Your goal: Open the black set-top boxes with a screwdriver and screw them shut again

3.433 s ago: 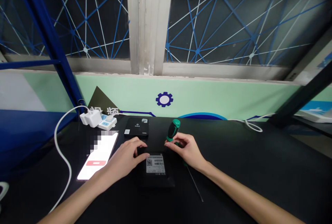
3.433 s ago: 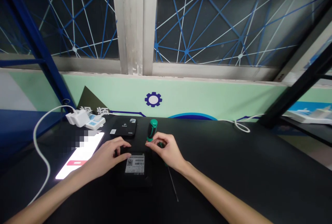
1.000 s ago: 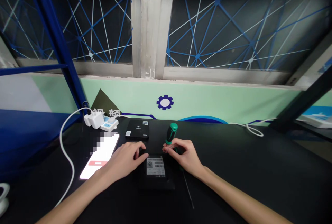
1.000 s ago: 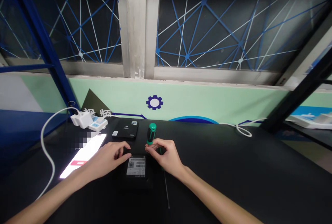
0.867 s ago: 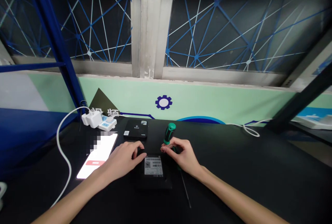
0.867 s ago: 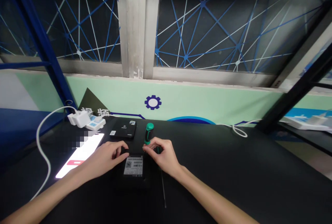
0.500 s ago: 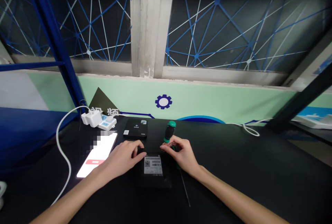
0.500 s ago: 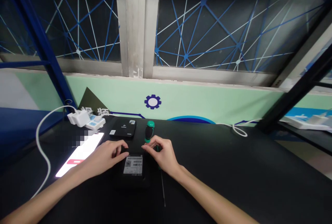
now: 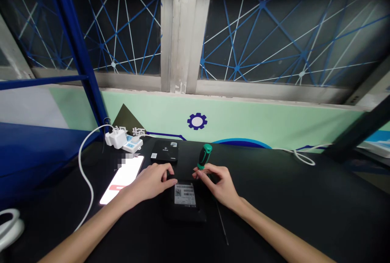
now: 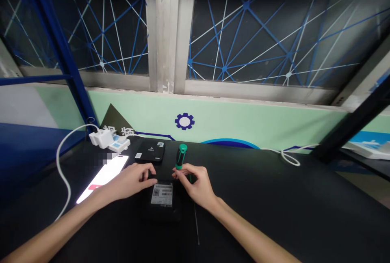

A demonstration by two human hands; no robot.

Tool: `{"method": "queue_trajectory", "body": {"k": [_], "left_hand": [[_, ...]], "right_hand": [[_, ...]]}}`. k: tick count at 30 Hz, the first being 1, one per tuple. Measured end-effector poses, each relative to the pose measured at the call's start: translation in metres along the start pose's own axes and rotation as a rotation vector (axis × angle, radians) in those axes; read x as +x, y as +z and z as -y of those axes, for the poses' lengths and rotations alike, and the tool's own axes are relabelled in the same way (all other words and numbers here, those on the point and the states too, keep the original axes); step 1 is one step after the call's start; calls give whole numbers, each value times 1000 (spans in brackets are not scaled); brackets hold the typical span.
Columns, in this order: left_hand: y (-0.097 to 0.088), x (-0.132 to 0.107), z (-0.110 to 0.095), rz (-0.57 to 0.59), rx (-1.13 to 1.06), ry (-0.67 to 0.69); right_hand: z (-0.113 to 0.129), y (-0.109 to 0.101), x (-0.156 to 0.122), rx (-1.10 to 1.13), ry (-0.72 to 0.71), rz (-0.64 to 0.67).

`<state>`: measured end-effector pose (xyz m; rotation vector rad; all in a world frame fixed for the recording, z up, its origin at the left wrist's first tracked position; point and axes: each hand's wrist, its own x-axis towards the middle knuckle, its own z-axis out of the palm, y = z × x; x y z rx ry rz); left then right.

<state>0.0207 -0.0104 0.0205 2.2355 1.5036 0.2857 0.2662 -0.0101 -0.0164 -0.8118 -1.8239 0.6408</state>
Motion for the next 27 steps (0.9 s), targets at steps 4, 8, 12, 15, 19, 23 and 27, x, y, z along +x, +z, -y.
{"method": "queue_trajectory", "body": {"k": [4,8,12,15,19,23,27], "left_hand": [[-1,5,-7,-41,119,9],[6,10,-11,-115,157,12],[12,8,-8,-158,158,88],[13,5,-5,-181,131,158],[11,5,-4,-182,105,177],[10,7,-4,-173,89,148],[8,8,-3,-166,97,144]], "right_hand": [[2,1,0,-27,-16,-18],[3,1,0,-37,-20,-40],[0,2,0,-30,-20,-53],[-1,3,-1,-27,-19,-64],[-2,3,-1,-43,-12,-66],[-1,2,-1,-10,-12,-24],[0,2,-1,-16,-18,-16]]}}
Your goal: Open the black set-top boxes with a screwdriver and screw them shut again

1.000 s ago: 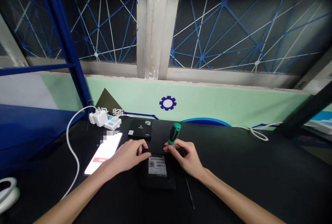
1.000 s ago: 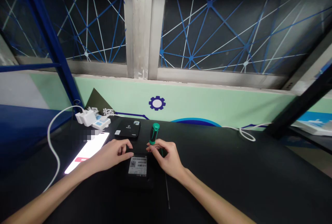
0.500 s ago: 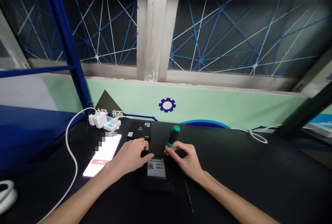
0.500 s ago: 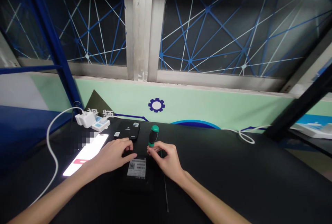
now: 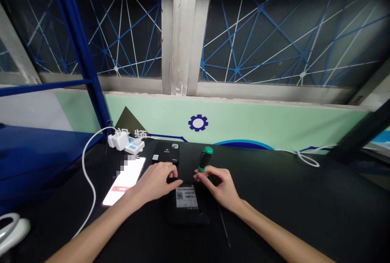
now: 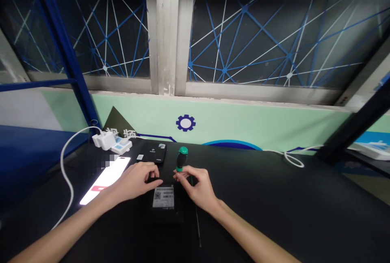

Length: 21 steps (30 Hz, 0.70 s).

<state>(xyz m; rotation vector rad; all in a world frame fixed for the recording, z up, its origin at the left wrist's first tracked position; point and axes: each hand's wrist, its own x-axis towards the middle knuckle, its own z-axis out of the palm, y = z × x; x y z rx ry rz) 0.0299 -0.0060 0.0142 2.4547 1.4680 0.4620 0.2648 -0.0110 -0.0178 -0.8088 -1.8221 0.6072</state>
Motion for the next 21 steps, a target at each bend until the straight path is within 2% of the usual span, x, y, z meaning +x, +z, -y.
{"method": "queue_trajectory", "body": {"k": [8,15,21], "left_hand": [[-3,-1,-2,4,17,17],[-10,-4,-6,35,131,86],[-16,-4,-5,66,153,103]], "right_hand": [[-6,2,0,11,7,-9],[-8,3,-4,57,43,-215],[-12,4,-1,110,89,-234]]}}
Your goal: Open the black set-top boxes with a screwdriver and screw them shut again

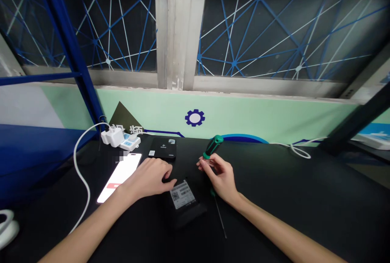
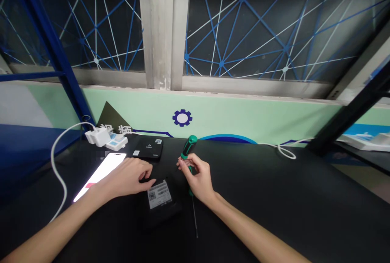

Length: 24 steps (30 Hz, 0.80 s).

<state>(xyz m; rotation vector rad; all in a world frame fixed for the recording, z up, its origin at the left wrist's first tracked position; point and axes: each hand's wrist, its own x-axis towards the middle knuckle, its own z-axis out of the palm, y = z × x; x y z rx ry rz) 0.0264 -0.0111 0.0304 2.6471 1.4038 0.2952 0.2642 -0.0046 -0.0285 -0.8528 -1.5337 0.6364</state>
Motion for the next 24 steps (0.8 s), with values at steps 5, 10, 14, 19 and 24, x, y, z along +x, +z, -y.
{"method": "queue_trajectory", "body": {"k": [5,10,14,19,24], "left_hand": [[-2,-2,4,35,-31,-62],[0,-4,6,107,-89,-96],[5,-3,3,111,-104,-122],[15,1,-1,48,-84,-248],[16,4,-4,51,-90,-329]], "right_hand": [[3,1,2,9,11,-3],[2,0,1,16,7,15],[2,0,-1,10,-21,4],[9,-1,-1,5,-83,46],[15,0,-3,-28,-121,88]]}}
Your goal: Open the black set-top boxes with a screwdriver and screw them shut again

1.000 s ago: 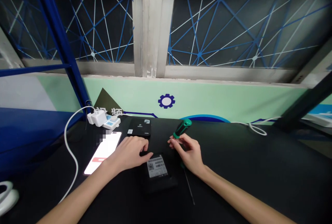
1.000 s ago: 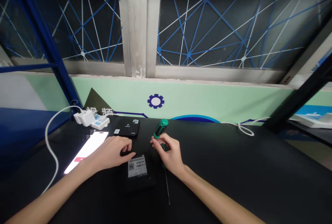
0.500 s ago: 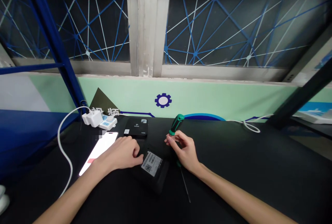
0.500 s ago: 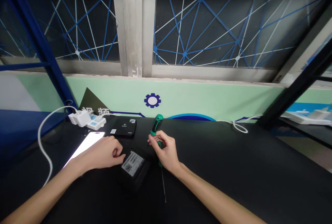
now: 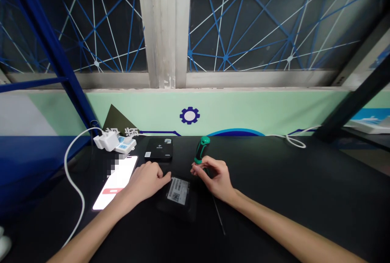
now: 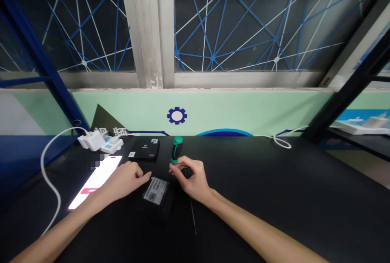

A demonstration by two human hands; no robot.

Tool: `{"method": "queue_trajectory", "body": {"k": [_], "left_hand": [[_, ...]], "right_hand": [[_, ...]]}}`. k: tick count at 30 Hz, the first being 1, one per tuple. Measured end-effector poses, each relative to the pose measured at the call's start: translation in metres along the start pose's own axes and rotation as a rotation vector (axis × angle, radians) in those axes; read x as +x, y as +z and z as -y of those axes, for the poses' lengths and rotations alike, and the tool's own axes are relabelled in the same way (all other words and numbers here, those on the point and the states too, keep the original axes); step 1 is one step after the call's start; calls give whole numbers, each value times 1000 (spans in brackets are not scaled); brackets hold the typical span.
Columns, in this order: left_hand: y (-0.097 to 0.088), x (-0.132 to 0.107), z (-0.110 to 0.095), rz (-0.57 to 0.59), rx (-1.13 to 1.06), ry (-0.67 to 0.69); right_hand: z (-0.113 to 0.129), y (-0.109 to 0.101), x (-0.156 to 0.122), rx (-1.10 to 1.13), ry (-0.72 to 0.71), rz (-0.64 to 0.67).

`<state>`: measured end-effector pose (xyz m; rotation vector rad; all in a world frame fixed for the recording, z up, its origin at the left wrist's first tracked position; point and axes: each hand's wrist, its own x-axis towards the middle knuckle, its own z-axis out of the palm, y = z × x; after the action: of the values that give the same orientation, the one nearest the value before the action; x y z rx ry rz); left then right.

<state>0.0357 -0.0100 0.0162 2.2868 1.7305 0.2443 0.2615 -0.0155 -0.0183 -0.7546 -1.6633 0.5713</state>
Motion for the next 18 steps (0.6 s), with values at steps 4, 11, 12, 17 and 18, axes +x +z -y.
{"method": "queue_trajectory", "body": {"k": [4,11,12,17,18], "left_hand": [[-5,-2,-6,44,-43,-54],[-2,-4,-5,63,-79,-69],[-1,-4,-5,63,-74,-66],[-1,-5,-6,33,-4,-54],[-1,-5,-6,20,12,-52]], "right_hand": [[-1,1,0,-15,13,-25],[-5,2,1,-13,75,-18],[-5,2,1,-11,75,-15],[-5,2,1,-24,78,-7],[-5,2,1,-28,81,-6]]}}
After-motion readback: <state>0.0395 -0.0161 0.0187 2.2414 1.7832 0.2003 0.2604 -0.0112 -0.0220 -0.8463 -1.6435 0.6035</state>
